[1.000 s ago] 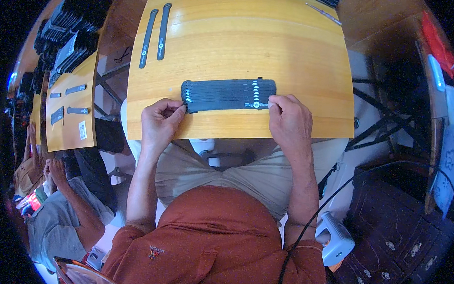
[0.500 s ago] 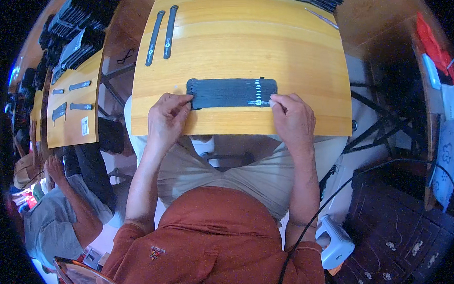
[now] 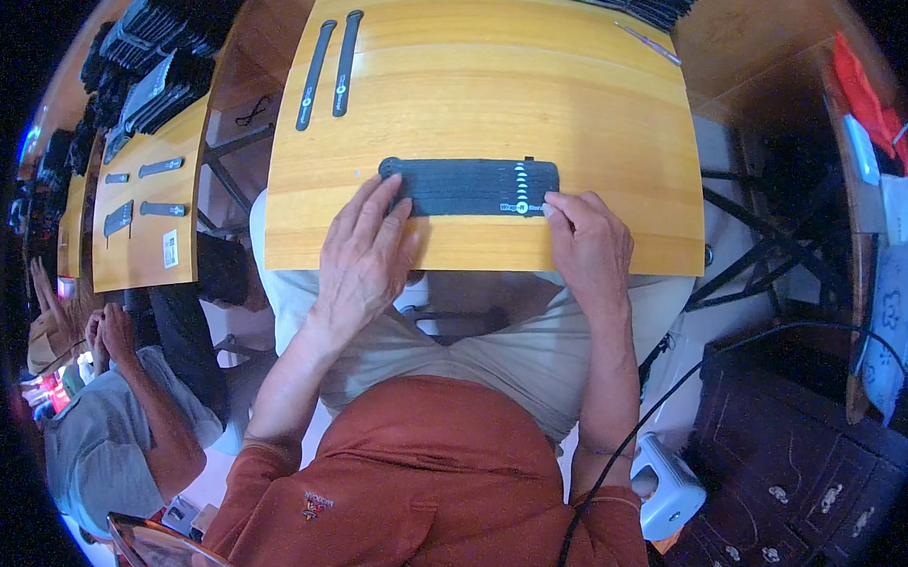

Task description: Aligning and stacking black silicone wristbands on a wooden workbench.

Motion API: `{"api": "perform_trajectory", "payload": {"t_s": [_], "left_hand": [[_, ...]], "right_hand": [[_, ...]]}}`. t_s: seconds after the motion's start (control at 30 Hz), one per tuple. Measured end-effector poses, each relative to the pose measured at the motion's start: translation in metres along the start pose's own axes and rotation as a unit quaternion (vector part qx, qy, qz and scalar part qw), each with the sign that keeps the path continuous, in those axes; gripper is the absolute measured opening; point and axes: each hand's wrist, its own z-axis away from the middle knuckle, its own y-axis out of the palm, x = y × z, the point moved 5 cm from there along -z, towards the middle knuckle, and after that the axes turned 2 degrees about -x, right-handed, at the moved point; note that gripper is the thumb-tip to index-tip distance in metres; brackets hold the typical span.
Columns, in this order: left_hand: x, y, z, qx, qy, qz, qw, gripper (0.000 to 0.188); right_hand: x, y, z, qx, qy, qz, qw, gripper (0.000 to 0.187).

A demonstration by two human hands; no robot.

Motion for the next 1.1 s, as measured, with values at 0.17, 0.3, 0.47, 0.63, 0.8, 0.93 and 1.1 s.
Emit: {"api": "perform_trajectory", "payload": {"t_s": [0.17,0.3,0.47,0.63,0.8,0.93,1.1], "left_hand": [[-0.006,0.013,0.007,0.045,0.005,0.014,0.999,0.057],[-0.007,0.016,0.009,0.048,0.009,-0.006,0.999,0.056],[-0.006,0.02,0.009,0.071,0.014,-0.01,0.997,0.056],[0.0,0.014,0.012,0.082,0.009,-0.013,0.997,0.057],[0.016,0.007,0.019,0.096,0.019,0.009,0.995,0.058],[0.019,0.0,0.019,0.112,0.041,0.003,0.993,0.057],[0.034,-0.007,0.027,0.115,0.04,0.003,0.993,0.059]], "right_hand": [[0.002,0.002,0.005,0.027,0.001,0.034,0.999,0.017],[0.049,0.022,0.017,-0.028,-0.158,0.141,0.977,0.028],[0.08,0.07,0.032,0.06,-0.223,0.091,0.969,0.056],[0.031,0.036,0.038,0.052,-0.172,0.157,0.971,0.066],[0.013,0.021,0.039,0.055,-0.136,0.173,0.974,0.063],[0.009,0.019,0.041,0.051,-0.141,0.181,0.972,0.062],[0.013,0.017,0.04,0.036,-0.147,0.19,0.97,0.056]]}}
